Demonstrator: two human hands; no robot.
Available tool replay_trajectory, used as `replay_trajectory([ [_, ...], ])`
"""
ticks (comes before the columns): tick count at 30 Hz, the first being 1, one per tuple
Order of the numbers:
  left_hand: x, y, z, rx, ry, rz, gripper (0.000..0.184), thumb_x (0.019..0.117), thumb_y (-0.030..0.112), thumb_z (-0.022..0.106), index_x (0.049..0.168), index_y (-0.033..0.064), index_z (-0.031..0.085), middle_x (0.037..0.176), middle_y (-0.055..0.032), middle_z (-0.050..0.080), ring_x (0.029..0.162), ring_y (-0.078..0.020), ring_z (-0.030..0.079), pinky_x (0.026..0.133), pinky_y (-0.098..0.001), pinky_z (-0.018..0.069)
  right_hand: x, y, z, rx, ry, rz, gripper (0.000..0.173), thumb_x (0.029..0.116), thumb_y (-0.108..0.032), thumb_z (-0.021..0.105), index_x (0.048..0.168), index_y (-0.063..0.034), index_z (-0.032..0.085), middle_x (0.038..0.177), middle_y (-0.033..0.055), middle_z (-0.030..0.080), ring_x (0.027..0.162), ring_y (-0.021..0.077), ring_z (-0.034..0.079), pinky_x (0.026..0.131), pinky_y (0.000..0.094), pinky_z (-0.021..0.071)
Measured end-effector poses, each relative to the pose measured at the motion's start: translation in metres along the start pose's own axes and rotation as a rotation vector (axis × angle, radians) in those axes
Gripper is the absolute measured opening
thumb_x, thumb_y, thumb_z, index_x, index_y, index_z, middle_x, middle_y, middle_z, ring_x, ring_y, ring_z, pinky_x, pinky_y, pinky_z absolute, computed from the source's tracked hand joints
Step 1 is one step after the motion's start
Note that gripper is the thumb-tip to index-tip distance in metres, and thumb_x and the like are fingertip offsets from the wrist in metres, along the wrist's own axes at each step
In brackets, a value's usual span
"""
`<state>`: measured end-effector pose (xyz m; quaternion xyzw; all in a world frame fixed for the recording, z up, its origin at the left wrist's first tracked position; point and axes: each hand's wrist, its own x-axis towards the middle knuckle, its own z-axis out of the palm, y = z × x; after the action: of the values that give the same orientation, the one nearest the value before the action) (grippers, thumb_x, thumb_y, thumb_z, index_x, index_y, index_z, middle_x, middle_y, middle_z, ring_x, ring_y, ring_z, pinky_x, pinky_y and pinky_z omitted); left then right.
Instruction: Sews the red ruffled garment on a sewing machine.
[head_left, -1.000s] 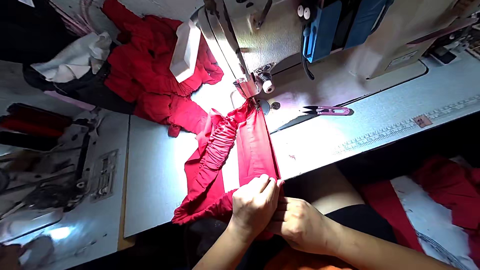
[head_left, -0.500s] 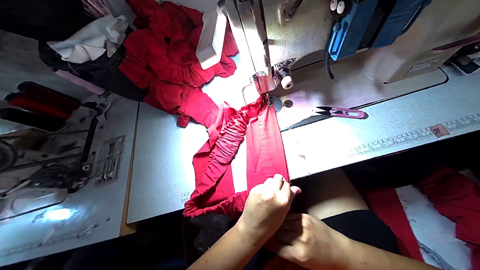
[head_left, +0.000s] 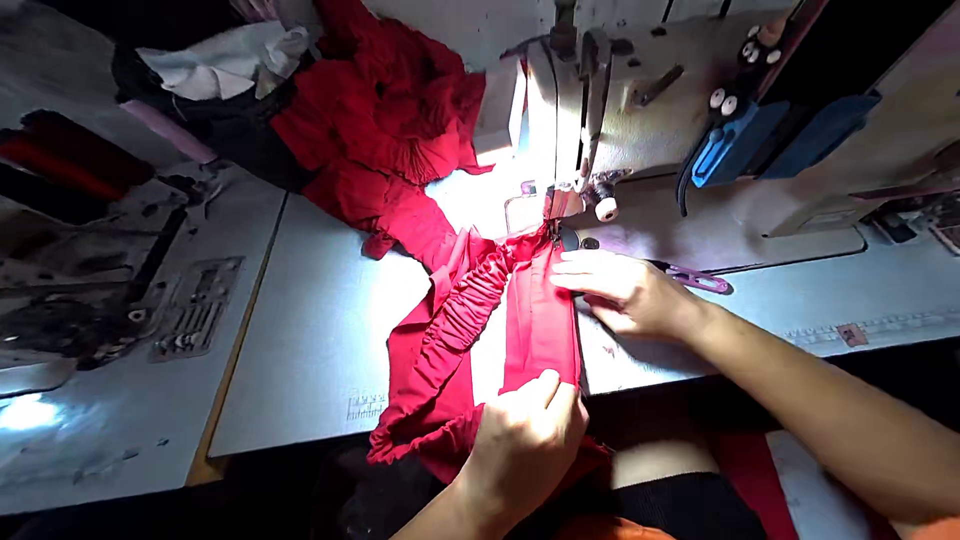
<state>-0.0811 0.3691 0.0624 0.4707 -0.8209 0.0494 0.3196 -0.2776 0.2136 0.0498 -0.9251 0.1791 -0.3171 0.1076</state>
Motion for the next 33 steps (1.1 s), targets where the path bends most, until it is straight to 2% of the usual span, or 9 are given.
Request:
replay_trajectory([
  [2, 0.005, -0.005, -0.008, -0.038, 0.045, -0.018, 0.023, 0.0929, 0.014, 0.059, 0.076, 0.0070, 0.072, 0.063, -0.0030, 0.058, 0.051, -0.0126, 0.054, 0.044, -0.0247, 0.0397, 0.019, 0.027, 0.008, -0.043, -0.072, -0.084, 0.041, 0.0910, -0.003, 0.057, 0.129, -0.0059, 0.071, 0.134, 0.0097, 0.069, 0.132, 0.0229, 0.060, 0.115, 0.0364, 0.0440],
  [4, 0.005, -0.013, -0.016, -0.073, 0.072, -0.055, 0.022, 0.0934, 0.016, 0.059, 0.078, 0.0070, 0.072, 0.062, -0.0028, 0.058, 0.052, -0.0118, 0.053, 0.045, -0.0240, 0.0390, 0.030, 0.041, 0.018, -0.057, -0.056, -0.146, 0.034, 0.0915, -0.002, 0.059, 0.121, -0.0049, 0.075, 0.125, 0.0108, 0.073, 0.125, 0.0251, 0.066, 0.111, 0.0380, 0.0481],
  [7, -0.001, -0.028, -0.026, -0.111, 0.071, -0.104, 0.022, 0.0954, 0.017, 0.059, 0.081, 0.0060, 0.072, 0.064, -0.0033, 0.058, 0.055, -0.0107, 0.053, 0.048, -0.0221, 0.0392, 0.032, 0.050, 0.023, -0.030, 0.067, -0.178, 0.022, 0.0939, -0.002, 0.060, 0.105, 0.0001, 0.078, 0.108, 0.0150, 0.077, 0.111, 0.0268, 0.072, 0.103, 0.0369, 0.0542],
  [11, -0.008, -0.038, -0.027, -0.118, 0.041, -0.071, 0.022, 0.0968, 0.017, 0.060, 0.084, 0.0045, 0.073, 0.063, -0.0040, 0.056, 0.055, -0.0126, 0.052, 0.049, -0.0231, 0.0394, 0.022, 0.050, 0.022, -0.072, 0.155, -0.173, 0.020, 0.0959, -0.001, 0.060, 0.106, 0.0031, 0.077, 0.107, 0.0173, 0.077, 0.109, 0.0269, 0.073, 0.103, 0.0353, 0.0545],
  [16, 0.001, -0.029, -0.023, -0.117, 0.032, 0.006, 0.020, 0.0944, 0.013, 0.062, 0.082, 0.0030, 0.074, 0.061, -0.0040, 0.055, 0.051, -0.0144, 0.050, 0.046, -0.0255, 0.0364, 0.016, 0.048, 0.020, -0.199, 0.177, -0.200, 0.020, 0.0952, -0.003, 0.061, 0.105, 0.0012, 0.078, 0.103, 0.0180, 0.078, 0.100, 0.0271, 0.075, 0.092, 0.0372, 0.0578],
  [19, 0.004, -0.020, -0.020, -0.124, 0.021, 0.028, 0.019, 0.0936, 0.011, 0.061, 0.082, 0.0025, 0.074, 0.061, -0.0044, 0.055, 0.050, -0.0155, 0.049, 0.044, -0.0266, 0.0352, 0.017, 0.049, 0.020, -0.175, 0.089, -0.238, 0.022, 0.0958, -0.005, 0.059, 0.104, -0.0004, 0.078, 0.107, 0.0180, 0.077, 0.106, 0.0300, 0.074, 0.099, 0.0419, 0.0550],
  [21, 0.006, -0.015, -0.018, -0.118, 0.019, 0.052, 0.020, 0.0941, 0.010, 0.059, 0.082, 0.0022, 0.073, 0.062, -0.0042, 0.053, 0.049, -0.0155, 0.047, 0.044, -0.0264, 0.0338, 0.021, 0.049, 0.019, -0.147, 0.007, -0.250, 0.023, 0.0979, -0.005, 0.057, 0.106, -0.0028, 0.079, 0.109, 0.0156, 0.078, 0.111, 0.0286, 0.072, 0.105, 0.0409, 0.0517],
  [27, 0.015, -0.009, -0.019, -0.102, 0.015, 0.087, 0.021, 0.0951, 0.010, 0.058, 0.082, 0.0017, 0.072, 0.061, -0.0038, 0.050, 0.049, -0.0154, 0.044, 0.043, -0.0270, 0.0311, 0.025, 0.052, 0.014, -0.073, -0.059, -0.283, 0.026, 0.0996, -0.006, 0.055, 0.109, -0.0009, 0.078, 0.113, 0.0168, 0.077, 0.114, 0.0283, 0.072, 0.109, 0.0401, 0.0502],
  [33, 0.011, -0.016, -0.021, -0.105, 0.002, 0.092, 0.021, 0.0957, 0.009, 0.057, 0.082, 0.0020, 0.071, 0.061, -0.0036, 0.049, 0.049, -0.0158, 0.043, 0.044, -0.0271, 0.0305, 0.016, 0.049, 0.007, -0.025, -0.024, -0.329, 0.023, 0.0998, -0.005, 0.058, 0.111, 0.0007, 0.077, 0.115, 0.0199, 0.076, 0.117, 0.0306, 0.070, 0.110, 0.0401, 0.0505],
])
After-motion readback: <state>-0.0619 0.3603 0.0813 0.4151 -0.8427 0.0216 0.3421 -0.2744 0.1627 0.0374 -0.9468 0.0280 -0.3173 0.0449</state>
